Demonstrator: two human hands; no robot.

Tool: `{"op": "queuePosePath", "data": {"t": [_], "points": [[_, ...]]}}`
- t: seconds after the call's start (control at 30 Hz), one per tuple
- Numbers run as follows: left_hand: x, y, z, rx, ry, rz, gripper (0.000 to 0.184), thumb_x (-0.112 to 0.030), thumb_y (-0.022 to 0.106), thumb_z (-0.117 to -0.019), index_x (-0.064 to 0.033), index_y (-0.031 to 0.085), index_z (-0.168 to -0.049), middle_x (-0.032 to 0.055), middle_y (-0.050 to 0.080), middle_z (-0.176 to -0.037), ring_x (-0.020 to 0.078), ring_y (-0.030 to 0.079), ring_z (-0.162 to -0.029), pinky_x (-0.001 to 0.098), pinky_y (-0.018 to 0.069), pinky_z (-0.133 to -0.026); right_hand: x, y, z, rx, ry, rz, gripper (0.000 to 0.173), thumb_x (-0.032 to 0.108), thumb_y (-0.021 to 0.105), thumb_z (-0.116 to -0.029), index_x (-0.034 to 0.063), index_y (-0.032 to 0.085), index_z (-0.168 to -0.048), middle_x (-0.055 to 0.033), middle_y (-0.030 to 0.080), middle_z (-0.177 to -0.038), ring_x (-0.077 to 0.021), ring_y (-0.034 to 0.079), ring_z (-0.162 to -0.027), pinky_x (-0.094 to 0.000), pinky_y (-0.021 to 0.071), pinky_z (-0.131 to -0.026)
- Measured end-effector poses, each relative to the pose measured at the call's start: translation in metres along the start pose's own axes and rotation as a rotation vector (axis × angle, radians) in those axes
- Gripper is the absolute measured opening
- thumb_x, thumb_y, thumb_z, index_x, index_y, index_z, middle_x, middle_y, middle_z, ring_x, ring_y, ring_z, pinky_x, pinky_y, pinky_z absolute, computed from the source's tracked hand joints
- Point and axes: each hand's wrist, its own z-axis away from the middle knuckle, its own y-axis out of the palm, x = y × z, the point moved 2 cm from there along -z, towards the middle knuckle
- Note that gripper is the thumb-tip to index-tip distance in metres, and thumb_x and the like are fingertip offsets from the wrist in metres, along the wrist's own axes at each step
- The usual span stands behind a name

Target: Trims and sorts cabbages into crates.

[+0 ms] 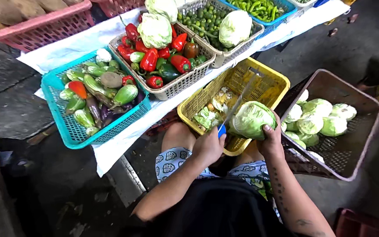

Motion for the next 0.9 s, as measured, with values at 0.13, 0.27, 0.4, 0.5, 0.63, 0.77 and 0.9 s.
{"op": "queuePosePath", "data": {"t": [0.13,0.27,0.4,0.5,0.63,0.77,0.9], "points": [[0.001,-0.015,-0.015,-0.177,0.042,0.255,0.040,-0.043,0.052,-0.1065,-0.0055,0.060,-0.117,0.0108,0.067,-0.086,0.0234,0.069,-0.079,0.0450,0.0580,-0.075,0.009,0.020,-0.001,-0.132,0.163,-0.407,0.083,0.063,0.078,-0.0749,0.0172,0.048,-0.138,-0.0071,0.067,-0.117,-0.0195,0.067,-0.105,-0.0448,0.0591,-0.088],[0.014,0.003,-0.016,-0.192,0.105,0.551,0.038,-0.041,0.058,-0.1040,-0.0055,0.059,-0.115,0.0052,0.064,-0.078,0.0156,0.064,-0.058,0.0357,0.0593,-0.058,0.027,0.032,-0.004,-0.036,0.546,-0.869,0.101,0.095,0.023,-0.0807,0.0191,0.045,-0.144,-0.0177,0.059,-0.134,-0.0366,0.061,-0.120,-0.0633,0.0533,-0.093],[0.018,0.016,-0.019,-0.181,0.130,0.586,0.036,-0.040,0.061,-0.1024,-0.0056,0.060,-0.114,0.0031,0.064,-0.075,0.0150,0.063,-0.055,0.0343,0.0585,-0.055,0.000,0.016,-0.022,-0.012,0.557,-0.778,0.099,0.096,0.027,-0.0794,0.0244,0.048,-0.146,-0.0150,0.061,-0.135,-0.0340,0.062,-0.119,-0.0605,0.0543,-0.092],[0.025,0.021,-0.023,-0.198,0.112,0.522,0.042,-0.044,0.063,-0.1005,-0.0047,0.061,-0.115,0.0038,0.065,-0.078,0.0147,0.063,-0.058,0.0349,0.0585,-0.057,-0.008,0.020,-0.015,-0.108,0.616,-0.894,0.094,0.089,0.036,-0.0848,0.0220,0.043,-0.149,-0.0180,0.056,-0.140,-0.0380,0.059,-0.125,-0.0618,0.0527,-0.097],[0.040,0.026,-0.023,-0.244,0.101,0.549,0.040,-0.040,0.065,-0.0997,-0.0030,0.061,-0.115,0.0054,0.065,-0.080,0.0155,0.064,-0.058,0.0357,0.0591,-0.057,0.005,0.031,0.010,0.196,0.687,-0.963,0.090,0.080,0.023,-0.0944,0.0092,0.045,-0.145,-0.0274,0.055,-0.142,-0.0444,0.060,-0.125,-0.0562,0.0544,-0.099],[0.042,0.031,-0.025,-0.285,0.071,0.575,0.035,-0.034,0.065,-0.1008,-0.0022,0.061,-0.115,0.0053,0.065,-0.077,0.0160,0.062,-0.054,0.0352,0.0584,-0.053,0.000,0.018,0.008,0.162,0.598,-0.839,0.083,0.083,0.033,-0.0908,0.0166,0.060,-0.133,-0.0145,0.069,-0.120,-0.0282,0.068,-0.109,-0.0499,0.0586,-0.090],[0.035,0.033,-0.024,-0.312,0.121,0.549,0.038,-0.036,0.067,-0.0983,-0.0014,0.061,-0.114,0.0040,0.065,-0.077,0.0139,0.062,-0.053,0.0339,0.0589,-0.053,0.016,0.043,0.013,0.001,0.648,-0.762,0.074,0.078,0.034,-0.0948,0.0190,0.059,-0.133,-0.0101,0.070,-0.116,-0.0230,0.068,-0.106,-0.0461,0.0590,-0.089]]}}
